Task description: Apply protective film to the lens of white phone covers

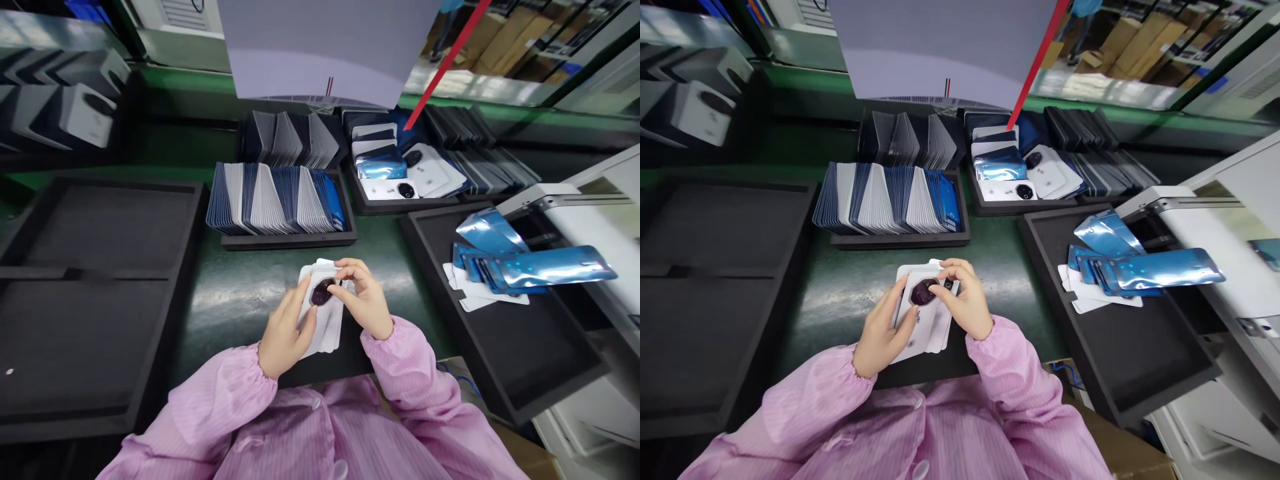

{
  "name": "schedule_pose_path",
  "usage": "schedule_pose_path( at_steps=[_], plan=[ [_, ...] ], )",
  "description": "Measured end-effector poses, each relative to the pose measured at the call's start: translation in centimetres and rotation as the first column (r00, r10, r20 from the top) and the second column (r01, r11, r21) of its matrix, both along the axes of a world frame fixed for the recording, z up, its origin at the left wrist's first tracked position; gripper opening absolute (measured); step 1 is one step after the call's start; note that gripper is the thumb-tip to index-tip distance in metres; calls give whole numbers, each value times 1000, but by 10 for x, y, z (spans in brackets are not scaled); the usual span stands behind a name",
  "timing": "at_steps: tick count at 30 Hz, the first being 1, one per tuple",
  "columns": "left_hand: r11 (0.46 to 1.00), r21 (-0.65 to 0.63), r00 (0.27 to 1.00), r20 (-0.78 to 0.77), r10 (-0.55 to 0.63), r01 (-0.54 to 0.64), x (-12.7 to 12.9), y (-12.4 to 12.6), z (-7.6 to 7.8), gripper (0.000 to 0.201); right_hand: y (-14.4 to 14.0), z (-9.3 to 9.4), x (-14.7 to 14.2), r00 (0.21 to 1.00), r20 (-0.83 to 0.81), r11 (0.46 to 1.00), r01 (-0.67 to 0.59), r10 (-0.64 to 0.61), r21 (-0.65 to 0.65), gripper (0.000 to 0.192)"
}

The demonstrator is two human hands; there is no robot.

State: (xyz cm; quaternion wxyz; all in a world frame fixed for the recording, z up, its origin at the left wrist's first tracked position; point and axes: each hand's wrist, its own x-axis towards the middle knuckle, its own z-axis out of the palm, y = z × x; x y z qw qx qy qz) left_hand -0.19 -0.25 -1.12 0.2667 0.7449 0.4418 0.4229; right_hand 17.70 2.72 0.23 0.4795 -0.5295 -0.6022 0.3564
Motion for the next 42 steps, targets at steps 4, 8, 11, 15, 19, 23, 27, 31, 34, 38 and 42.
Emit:
schedule_pose_path(
  at_steps=[4,8,11,15,19,23,27,31,34,38,42],
  plan=[
    [1000,-7,1000,-3,-9,9,1,-1,0,62,0,3,3,1000,19,1000,-15,16,-17,10],
    [981,-191,986,156,60,-29,2,0,2,56,-5,8,-4,962,259,963,15,-88,271,8],
    [906,-424,920,351,177,-12,3,3,6,55,-10,6,-12,946,323,836,-166,-14,522,12],
    [842,-539,821,489,294,19,2,7,12,58,-14,1,-18,920,346,684,-374,186,627,15],
    [845,-534,802,518,298,31,1,9,15,58,-16,2,-19,918,329,672,-388,221,631,18],
    [845,-534,805,515,294,33,1,7,16,56,-16,5,-18,918,332,673,-388,219,630,18],
    [845,-534,809,515,284,43,0,7,15,56,-15,4,-17,920,325,665,-385,220,640,16],
    [849,-528,822,493,284,24,-1,7,15,56,-14,4,-17,917,334,663,-392,220,638,17],
    [847,-532,826,485,287,18,-1,7,15,57,-14,4,-17,913,342,661,-398,222,636,17],
    [851,-524,829,486,278,23,-1,7,15,57,-14,4,-16,913,335,657,-402,233,638,18],
    [860,-510,827,490,276,15,-1,6,16,56,-14,3,-15,899,344,643,-435,271,631,20]
  ],
)
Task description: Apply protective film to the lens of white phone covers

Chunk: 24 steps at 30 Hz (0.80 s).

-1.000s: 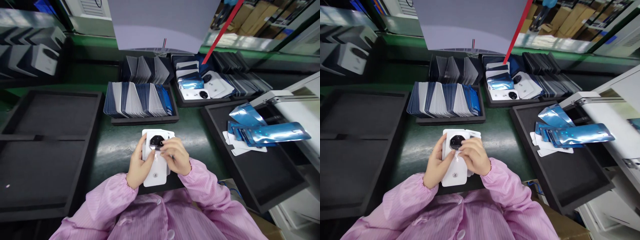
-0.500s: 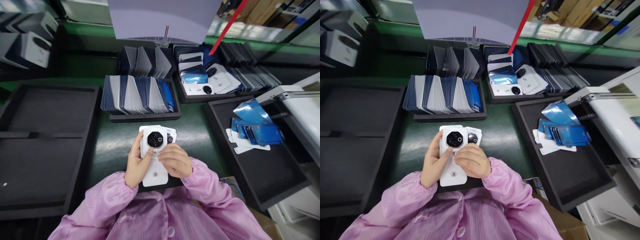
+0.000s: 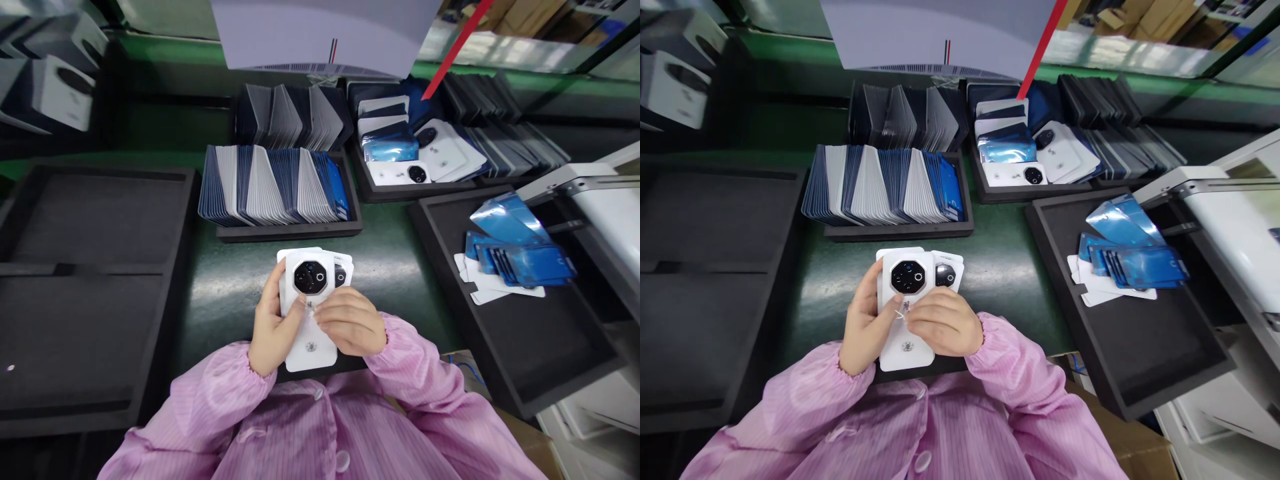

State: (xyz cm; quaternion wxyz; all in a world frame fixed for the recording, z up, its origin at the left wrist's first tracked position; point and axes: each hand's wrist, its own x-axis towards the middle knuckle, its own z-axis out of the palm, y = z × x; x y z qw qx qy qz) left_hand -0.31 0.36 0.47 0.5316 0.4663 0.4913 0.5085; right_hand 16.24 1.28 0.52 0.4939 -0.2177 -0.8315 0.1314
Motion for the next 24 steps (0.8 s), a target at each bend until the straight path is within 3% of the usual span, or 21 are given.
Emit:
schedule_pose_path(
  at_steps=[9,24],
  plan=[
    [999,46,1000,-18,6,-5,0,-1,-2,57,1,-1,-1,997,-48,998,-67,66,-17,18],
    [998,62,1000,8,-5,5,0,-2,-3,57,-1,2,-1,997,-15,998,70,-70,-8,21]
  ],
)
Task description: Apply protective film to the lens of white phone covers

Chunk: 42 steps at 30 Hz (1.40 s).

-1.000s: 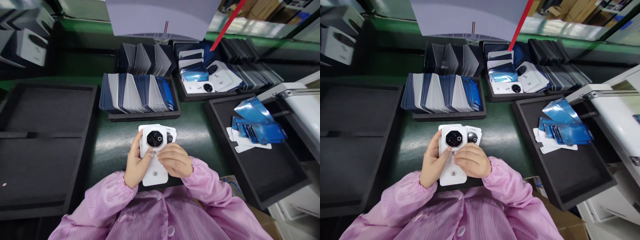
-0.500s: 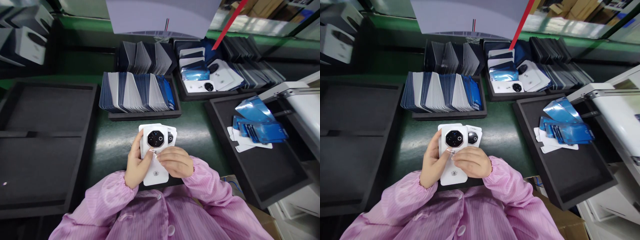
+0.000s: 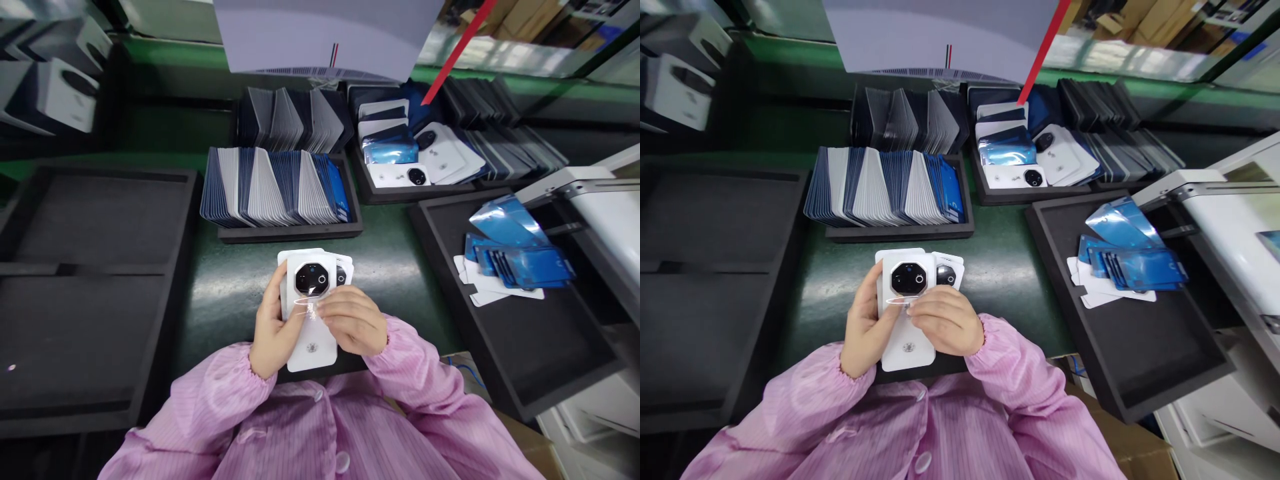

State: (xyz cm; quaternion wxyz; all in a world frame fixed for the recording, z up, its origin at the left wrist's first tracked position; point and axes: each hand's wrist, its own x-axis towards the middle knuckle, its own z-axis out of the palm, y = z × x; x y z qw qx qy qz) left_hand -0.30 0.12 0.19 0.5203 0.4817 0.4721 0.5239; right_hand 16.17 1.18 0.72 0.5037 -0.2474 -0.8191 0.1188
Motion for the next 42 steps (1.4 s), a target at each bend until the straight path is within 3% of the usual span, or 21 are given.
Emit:
schedule_pose_path(
  at_steps=[5,8,10,13,16,18,21,23,24,25,27,29,31,34,36,38,42],
  plan=[
    [995,-93,999,47,-20,25,2,-2,0,58,0,-2,1,983,4,982,184,-184,-29,35],
    [990,-128,997,60,-56,63,3,-3,1,58,2,-2,3,927,80,915,375,-367,-148,43],
    [981,-165,993,77,-93,105,3,-3,2,58,5,0,5,896,148,855,444,-419,-270,55],
    [953,-232,974,164,-158,193,3,-2,3,61,9,2,9,914,150,783,400,-376,-476,48],
    [916,-280,938,278,-209,287,3,0,4,64,15,2,18,902,6,724,351,-432,-594,29],
    [901,-296,923,314,-220,316,3,1,5,63,21,1,30,791,-199,677,330,-579,-658,26],
    [923,-295,941,302,-155,247,2,1,7,62,33,3,55,439,-506,653,307,-742,-692,25],
    [950,-276,956,285,-65,147,0,2,9,61,39,6,69,297,-575,647,329,-763,-688,28],
    [961,-259,959,281,-20,96,0,3,10,61,40,6,74,296,-563,635,327,-772,-699,30],
    [970,-236,960,280,16,53,-1,3,11,60,41,6,75,342,-520,617,312,-782,-723,32],
    [983,-184,959,278,56,-4,-2,4,11,57,39,2,71,552,-359,561,253,-753,-788,32],
    [988,-152,960,275,57,-15,-2,4,11,56,35,-5,60,773,-154,492,225,-616,-841,32],
    [989,-148,962,269,44,-4,-2,3,11,55,32,-13,47,869,54,461,312,-492,-830,30],
    [989,-147,966,255,27,11,-2,1,10,55,31,-21,35,814,348,529,570,-464,-628,23],
    [992,-123,974,226,16,12,-2,1,8,55,31,-22,32,757,442,601,652,-482,-461,19],
    [996,-86,985,173,0,16,-1,0,5,53,29,-18,29,762,393,667,643,-514,-376,19],
    [998,41,996,-74,-52,55,-1,-2,-3,51,19,-4,20,855,43,780,490,-516,-389,15]
  ],
)
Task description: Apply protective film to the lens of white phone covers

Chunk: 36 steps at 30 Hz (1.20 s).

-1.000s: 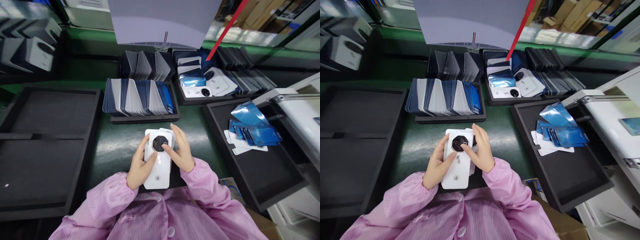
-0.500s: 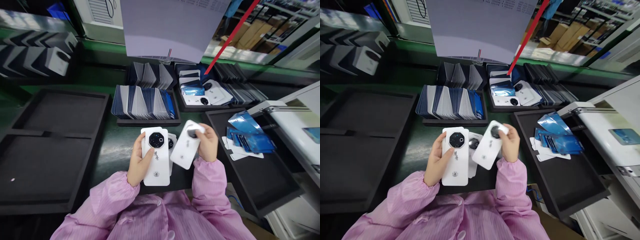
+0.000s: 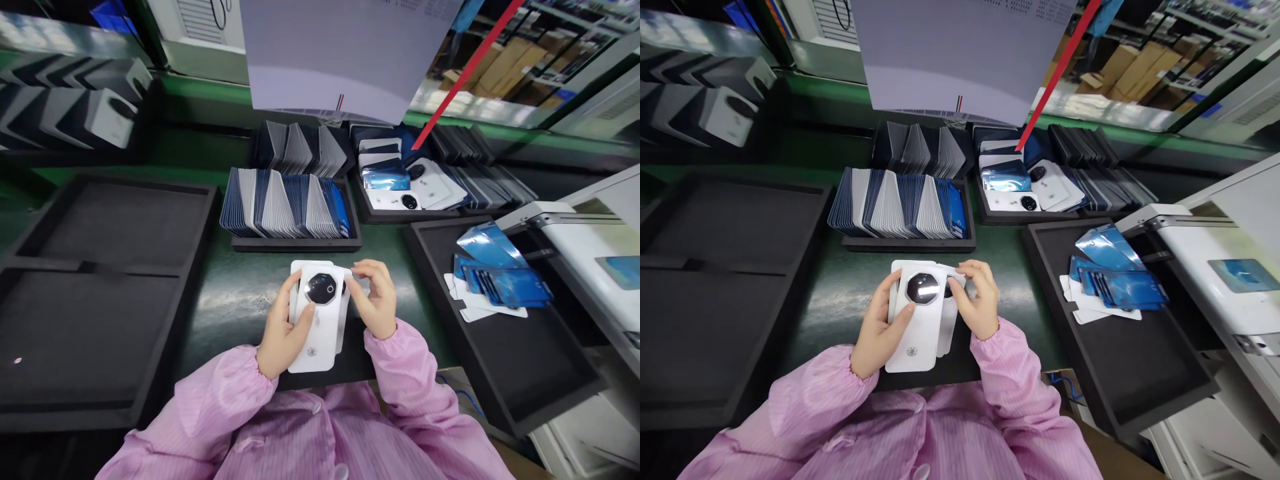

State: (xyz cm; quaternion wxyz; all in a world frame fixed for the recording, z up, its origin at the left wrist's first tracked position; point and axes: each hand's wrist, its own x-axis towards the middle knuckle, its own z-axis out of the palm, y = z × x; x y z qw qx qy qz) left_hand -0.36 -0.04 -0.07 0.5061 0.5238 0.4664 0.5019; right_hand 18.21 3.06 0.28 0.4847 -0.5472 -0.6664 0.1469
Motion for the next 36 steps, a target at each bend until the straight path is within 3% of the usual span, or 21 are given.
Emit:
schedule_pose_path(
  at_steps=[5,8,11,14,16,19,21,27,36],
  plan=[
    [948,311,936,-348,50,65,1,-3,-5,53,-8,5,-8,982,-152,989,-126,113,-78,15],
    [877,470,894,-427,133,94,2,-4,-6,57,-7,4,-6,966,-224,979,-162,131,-127,10],
    [844,522,879,-452,153,121,3,-5,-7,59,-7,4,-4,947,-279,964,-211,160,-163,8],
    [895,438,904,-411,116,84,3,-5,-7,56,-10,6,-6,974,-179,983,-159,141,-93,9],
    [958,286,945,-321,65,31,3,-5,-5,52,-12,7,-10,992,-25,990,-124,126,66,11],
    [998,54,994,-105,26,-21,3,-3,-2,50,-16,6,-16,958,154,913,-279,243,297,17],
    [999,-15,999,8,40,-40,3,-1,0,50,-17,5,-19,909,207,838,-415,362,356,17],
    [998,-28,996,70,56,-54,2,2,4,51,-19,3,-23,827,165,740,-556,538,377,17],
    [999,-22,996,70,47,-45,2,3,5,51,-19,5,-22,820,178,737,-569,544,365,21]
  ],
)
